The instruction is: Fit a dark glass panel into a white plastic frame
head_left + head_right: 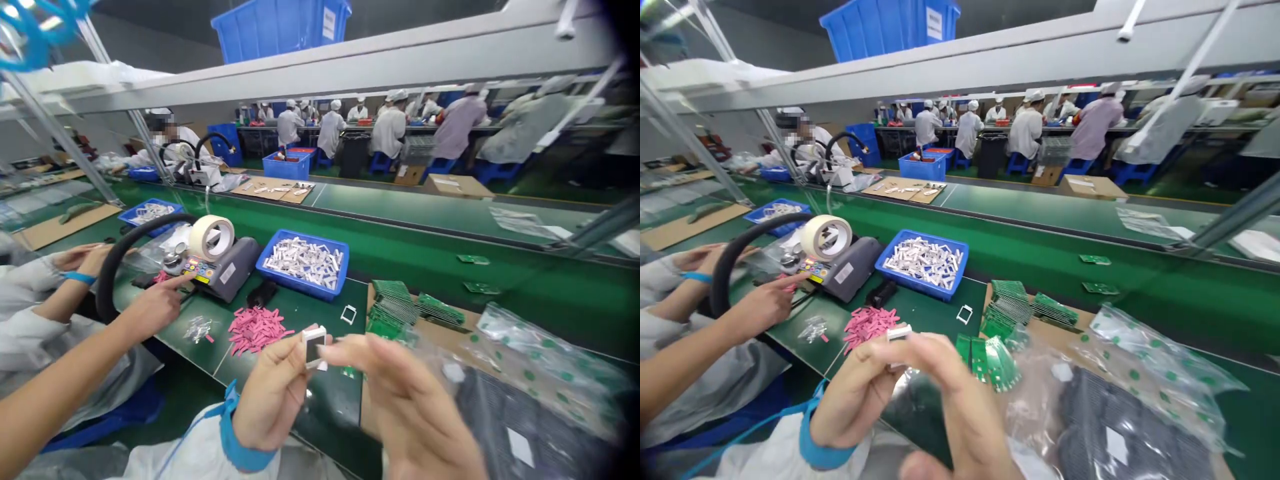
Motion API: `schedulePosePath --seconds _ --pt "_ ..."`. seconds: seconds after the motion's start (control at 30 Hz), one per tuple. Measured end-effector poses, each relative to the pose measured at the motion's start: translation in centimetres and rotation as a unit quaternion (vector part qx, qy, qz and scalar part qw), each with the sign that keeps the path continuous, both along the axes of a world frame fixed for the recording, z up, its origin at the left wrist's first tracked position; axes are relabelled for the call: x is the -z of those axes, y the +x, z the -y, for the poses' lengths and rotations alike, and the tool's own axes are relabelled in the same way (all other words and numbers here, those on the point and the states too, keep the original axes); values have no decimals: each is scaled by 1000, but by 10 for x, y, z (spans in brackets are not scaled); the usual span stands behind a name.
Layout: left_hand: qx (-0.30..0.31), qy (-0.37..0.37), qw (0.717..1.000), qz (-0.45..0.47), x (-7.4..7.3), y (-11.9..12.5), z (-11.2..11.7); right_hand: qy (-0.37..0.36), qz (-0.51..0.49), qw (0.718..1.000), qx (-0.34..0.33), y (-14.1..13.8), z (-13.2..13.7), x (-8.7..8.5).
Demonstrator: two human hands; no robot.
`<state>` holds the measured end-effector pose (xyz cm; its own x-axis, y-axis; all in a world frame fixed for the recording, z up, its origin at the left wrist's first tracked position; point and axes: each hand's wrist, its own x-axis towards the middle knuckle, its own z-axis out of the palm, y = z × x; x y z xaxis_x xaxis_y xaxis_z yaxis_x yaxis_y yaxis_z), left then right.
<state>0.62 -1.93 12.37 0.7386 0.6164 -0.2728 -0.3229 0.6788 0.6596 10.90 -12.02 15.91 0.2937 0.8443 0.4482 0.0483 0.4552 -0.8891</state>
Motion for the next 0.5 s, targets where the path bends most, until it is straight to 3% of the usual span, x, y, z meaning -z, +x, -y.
schedulePosePath --seconds 0.07,0.17,0.33,0.5 --pt "26 -40 998 37 -13 5 5 21 21 994 106 6 13 3" --pt "112 -137 980 88 -25 8 17 23 103 974 202 13 21 16" --pt "186 -209 950 139 -30 10 27 -45 242 939 240 15 15 25" --pt "175 -217 949 144 -33 9 30 -7 306 913 269 15 9 18"
